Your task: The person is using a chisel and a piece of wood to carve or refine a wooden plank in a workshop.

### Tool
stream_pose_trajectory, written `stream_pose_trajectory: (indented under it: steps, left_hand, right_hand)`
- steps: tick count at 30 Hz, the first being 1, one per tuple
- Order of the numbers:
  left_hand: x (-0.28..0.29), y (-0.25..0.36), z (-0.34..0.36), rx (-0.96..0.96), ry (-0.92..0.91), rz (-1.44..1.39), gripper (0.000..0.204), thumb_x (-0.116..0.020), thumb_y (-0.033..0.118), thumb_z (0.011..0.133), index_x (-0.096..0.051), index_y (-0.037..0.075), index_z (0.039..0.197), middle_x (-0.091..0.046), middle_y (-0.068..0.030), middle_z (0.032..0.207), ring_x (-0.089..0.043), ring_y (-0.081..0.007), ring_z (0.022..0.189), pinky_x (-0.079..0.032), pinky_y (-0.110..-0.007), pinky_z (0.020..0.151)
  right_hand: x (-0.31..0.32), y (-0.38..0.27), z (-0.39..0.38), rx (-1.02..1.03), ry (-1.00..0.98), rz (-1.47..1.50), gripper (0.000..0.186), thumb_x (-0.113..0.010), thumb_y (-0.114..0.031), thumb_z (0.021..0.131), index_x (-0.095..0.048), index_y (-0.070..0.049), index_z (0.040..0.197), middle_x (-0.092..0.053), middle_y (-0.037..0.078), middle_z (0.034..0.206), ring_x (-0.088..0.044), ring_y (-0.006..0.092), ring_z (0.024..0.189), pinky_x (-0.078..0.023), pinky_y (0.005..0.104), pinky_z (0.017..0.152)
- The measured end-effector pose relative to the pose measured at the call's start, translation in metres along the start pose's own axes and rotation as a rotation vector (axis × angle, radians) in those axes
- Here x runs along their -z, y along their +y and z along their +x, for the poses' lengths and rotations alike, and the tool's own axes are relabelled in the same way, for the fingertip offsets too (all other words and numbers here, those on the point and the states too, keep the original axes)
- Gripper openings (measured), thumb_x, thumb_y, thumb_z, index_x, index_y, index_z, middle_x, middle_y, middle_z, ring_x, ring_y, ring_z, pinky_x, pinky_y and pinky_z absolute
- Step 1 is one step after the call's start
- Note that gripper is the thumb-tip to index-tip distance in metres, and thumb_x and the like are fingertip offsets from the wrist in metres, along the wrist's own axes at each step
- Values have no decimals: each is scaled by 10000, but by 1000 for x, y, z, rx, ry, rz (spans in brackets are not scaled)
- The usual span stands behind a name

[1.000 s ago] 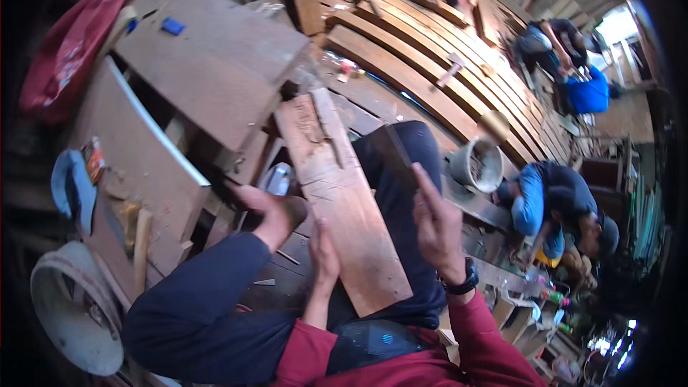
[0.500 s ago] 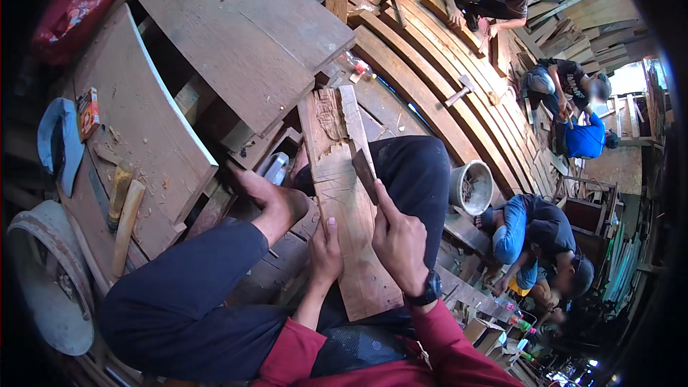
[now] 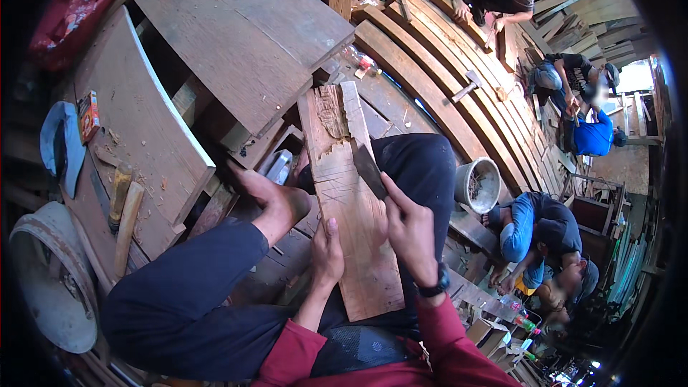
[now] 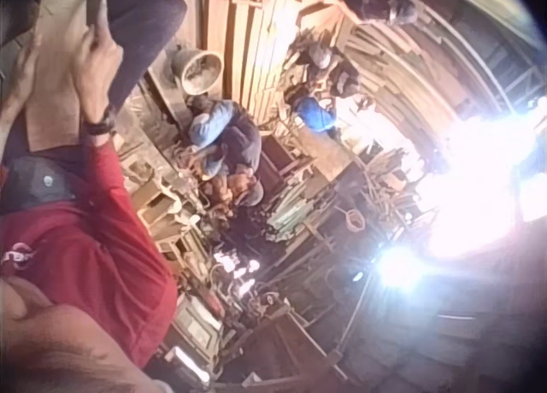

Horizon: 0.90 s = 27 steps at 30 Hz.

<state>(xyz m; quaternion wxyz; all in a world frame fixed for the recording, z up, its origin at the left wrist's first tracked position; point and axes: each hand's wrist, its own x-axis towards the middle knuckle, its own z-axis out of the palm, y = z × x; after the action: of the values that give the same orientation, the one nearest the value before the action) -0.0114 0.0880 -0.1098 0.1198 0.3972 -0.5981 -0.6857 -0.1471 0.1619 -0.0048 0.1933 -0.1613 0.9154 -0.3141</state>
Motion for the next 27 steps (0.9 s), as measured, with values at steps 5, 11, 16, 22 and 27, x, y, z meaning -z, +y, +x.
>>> stream_pose_trajectory:
  steps: [5,11,16,22,27]
  left_hand:
    - [8,2,2,15,13,142,519,-363,377,1087,-558,-63,1281,-653,-278,1178,-633,-406,1124,-483,-431,928]
    - [4,5,2,59,-2,179,522,-362,380,1087,-581,-71,1229,-659,-293,1118,-623,-458,1098,-487,-452,900]
    - [6,-4,5,16,20,229,521,-356,379,1089,-582,-69,1230,-661,-287,1122,-625,-444,1108,-483,-447,911]
    - [8,-6,3,-24,29,167,512,-357,372,1091,-589,-63,1231,-667,-273,1133,-637,-408,1113,-481,-433,922]
    - [1,-4,2,18,41,180,540,-359,390,1090,-600,-79,1207,-672,-268,1123,-650,-373,1092,-482,-417,917]
  right_hand:
    - [5,-6,-5,25,4,59,390,-573,-58,905,-676,-106,1278,-536,274,635,-603,349,484,-445,395,494]
    - [-10,6,7,82,48,65,390,-574,-59,896,-681,-102,1268,-556,259,628,-610,303,471,-452,376,492]
    - [9,-2,5,-8,-16,100,371,-576,-72,896,-700,-118,1243,-523,263,614,-574,292,444,-429,364,486]
    - [13,-1,15,35,-49,94,362,-578,-94,902,-705,-131,1239,-550,258,625,-610,343,504,-453,383,515]
    - [-7,13,17,50,41,203,356,-579,-67,921,-686,-102,1258,-469,195,555,-451,128,428,-395,340,474]
